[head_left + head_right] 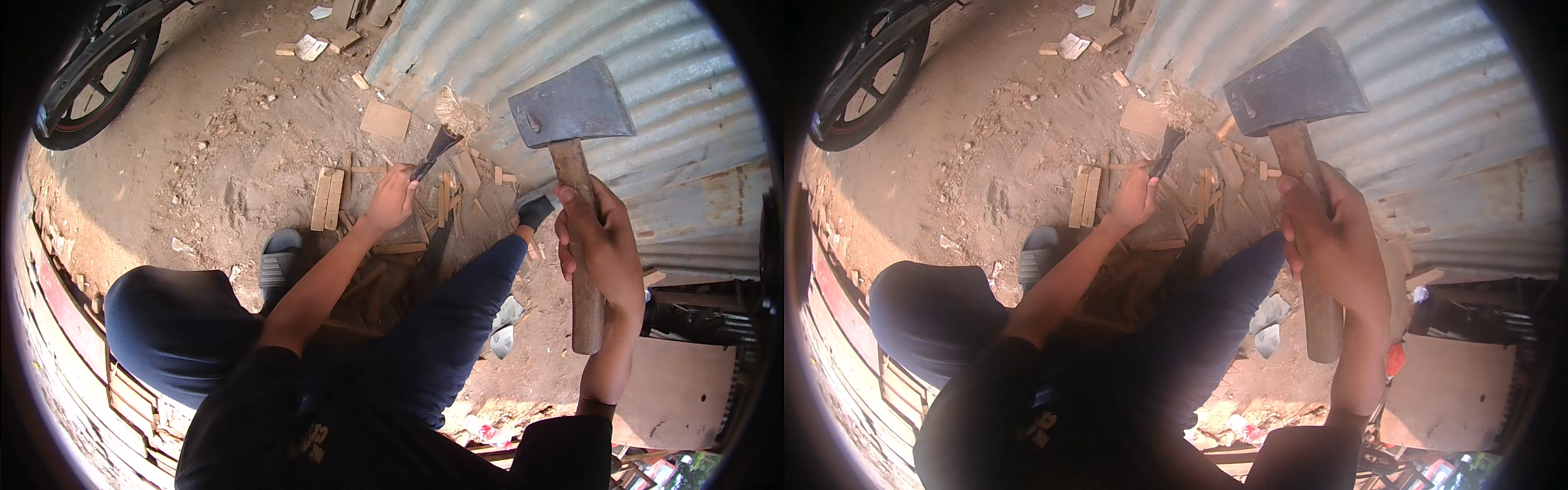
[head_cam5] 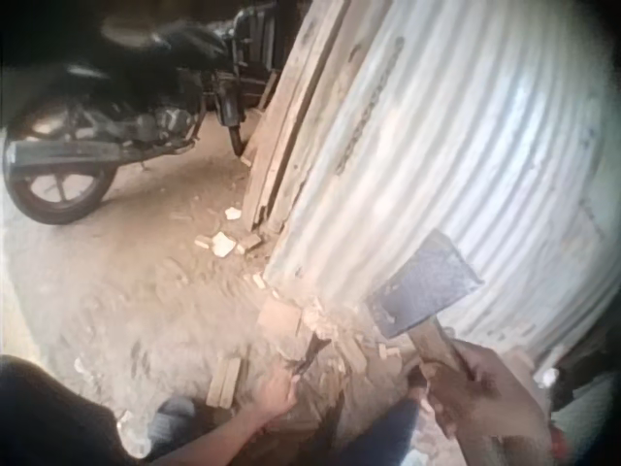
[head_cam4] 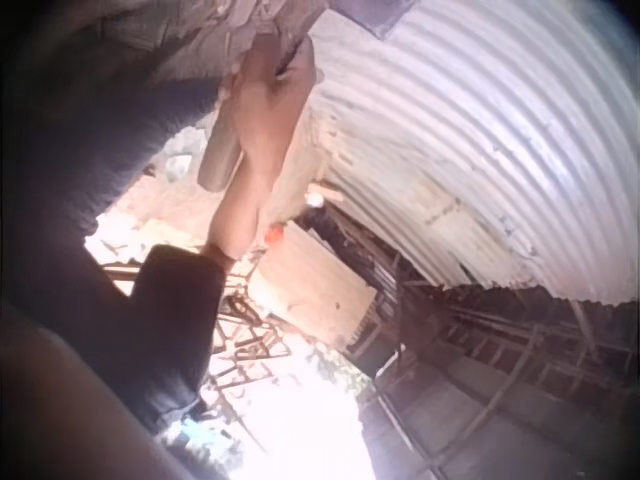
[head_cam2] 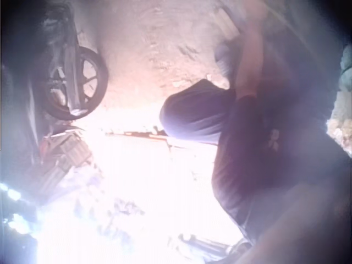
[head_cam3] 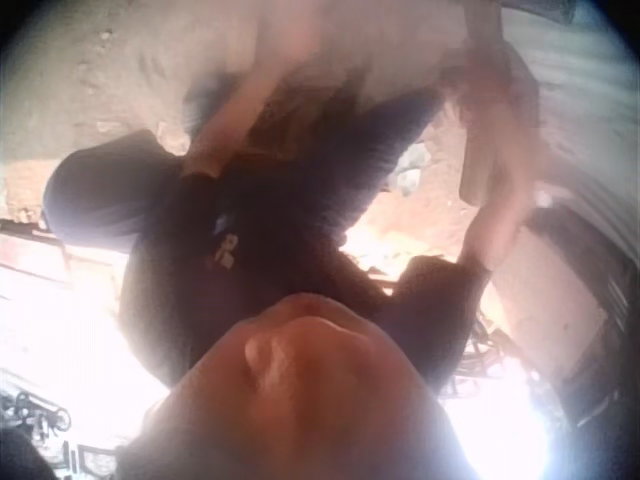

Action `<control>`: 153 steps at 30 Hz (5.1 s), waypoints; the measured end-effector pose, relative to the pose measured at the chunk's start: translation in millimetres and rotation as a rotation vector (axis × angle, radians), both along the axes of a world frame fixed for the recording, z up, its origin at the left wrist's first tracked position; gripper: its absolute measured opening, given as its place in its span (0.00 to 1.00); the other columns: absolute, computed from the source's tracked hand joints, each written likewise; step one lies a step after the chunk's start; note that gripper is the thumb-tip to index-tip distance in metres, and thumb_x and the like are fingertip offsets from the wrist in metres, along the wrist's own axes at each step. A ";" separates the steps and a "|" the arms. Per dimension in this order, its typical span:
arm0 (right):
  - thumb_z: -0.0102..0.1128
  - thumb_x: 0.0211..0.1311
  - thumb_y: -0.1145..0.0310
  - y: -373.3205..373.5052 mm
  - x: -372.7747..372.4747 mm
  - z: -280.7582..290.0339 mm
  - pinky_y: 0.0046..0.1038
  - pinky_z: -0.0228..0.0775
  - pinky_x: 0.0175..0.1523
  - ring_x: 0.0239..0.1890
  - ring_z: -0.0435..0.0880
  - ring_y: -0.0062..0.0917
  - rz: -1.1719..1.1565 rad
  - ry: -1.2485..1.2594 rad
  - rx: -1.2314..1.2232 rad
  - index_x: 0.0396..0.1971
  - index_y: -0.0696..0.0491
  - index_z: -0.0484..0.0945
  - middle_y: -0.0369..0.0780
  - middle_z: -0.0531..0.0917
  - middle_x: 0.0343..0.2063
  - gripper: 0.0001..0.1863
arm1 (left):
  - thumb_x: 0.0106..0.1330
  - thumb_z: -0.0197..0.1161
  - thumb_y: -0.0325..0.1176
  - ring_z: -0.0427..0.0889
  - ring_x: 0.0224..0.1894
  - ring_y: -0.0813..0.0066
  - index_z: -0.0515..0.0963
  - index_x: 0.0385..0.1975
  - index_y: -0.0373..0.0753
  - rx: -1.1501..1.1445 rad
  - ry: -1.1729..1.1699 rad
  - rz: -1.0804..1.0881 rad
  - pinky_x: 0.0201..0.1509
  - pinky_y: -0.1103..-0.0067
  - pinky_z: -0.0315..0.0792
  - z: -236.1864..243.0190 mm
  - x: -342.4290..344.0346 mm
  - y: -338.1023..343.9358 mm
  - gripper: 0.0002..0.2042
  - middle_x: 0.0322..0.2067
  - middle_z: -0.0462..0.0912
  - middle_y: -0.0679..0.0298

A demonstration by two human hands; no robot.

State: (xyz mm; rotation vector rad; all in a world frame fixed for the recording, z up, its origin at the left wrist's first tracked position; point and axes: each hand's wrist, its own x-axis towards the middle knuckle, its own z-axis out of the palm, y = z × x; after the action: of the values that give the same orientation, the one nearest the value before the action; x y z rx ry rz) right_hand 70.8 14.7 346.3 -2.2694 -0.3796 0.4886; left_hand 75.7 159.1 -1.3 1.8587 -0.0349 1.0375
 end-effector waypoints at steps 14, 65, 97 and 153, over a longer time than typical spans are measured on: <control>0.49 0.71 0.60 -8.2 -9.1 -6.2 0.18 0.57 0.14 0.09 0.64 0.13 0.060 -0.054 -0.095 0.47 0.58 0.70 0.33 0.67 0.15 0.16 | 0.65 0.53 0.23 0.73 0.37 0.47 0.67 0.38 0.29 0.069 -0.017 -0.007 0.43 0.63 0.70 0.3 8.2 -11.0 0.06 0.34 0.72 0.47; 0.54 0.65 0.59 -36.5 -9.1 -63.9 0.23 0.64 0.18 0.11 0.69 0.16 -0.011 0.180 0.113 0.33 0.55 0.69 0.33 0.69 0.14 0.14 | 0.73 0.32 0.59 0.70 0.28 0.78 0.78 0.29 0.34 -0.798 0.439 -0.682 0.36 0.79 0.63 37.2 27.7 3.5 0.34 0.23 0.76 0.65; 0.53 0.67 0.60 -47.8 -14.9 -81.8 0.21 0.63 0.18 0.12 0.69 0.15 -0.126 0.229 0.037 0.32 0.54 0.69 0.32 0.69 0.15 0.13 | 0.71 0.26 0.64 0.70 0.30 0.74 0.80 0.28 0.33 -0.572 0.342 -0.643 0.42 0.76 0.65 29.8 21.3 -3.7 0.40 0.25 0.79 0.64; 0.61 0.59 0.66 -43.4 -19.8 -407.0 0.28 0.72 0.24 0.19 0.77 0.24 -0.562 0.886 0.485 0.33 0.57 0.73 0.38 0.76 0.20 0.10 | 0.64 0.45 0.69 0.74 0.24 0.83 0.75 0.37 0.37 -1.261 0.555 -0.387 0.31 0.82 0.71 3.3 27.4 19.9 0.34 0.19 0.73 0.70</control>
State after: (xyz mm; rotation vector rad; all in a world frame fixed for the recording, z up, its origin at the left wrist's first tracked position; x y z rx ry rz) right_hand 51.0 -28.7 -60.6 -1.4082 0.5220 0.9061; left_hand 103.0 179.0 2.0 0.8353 0.4647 0.1030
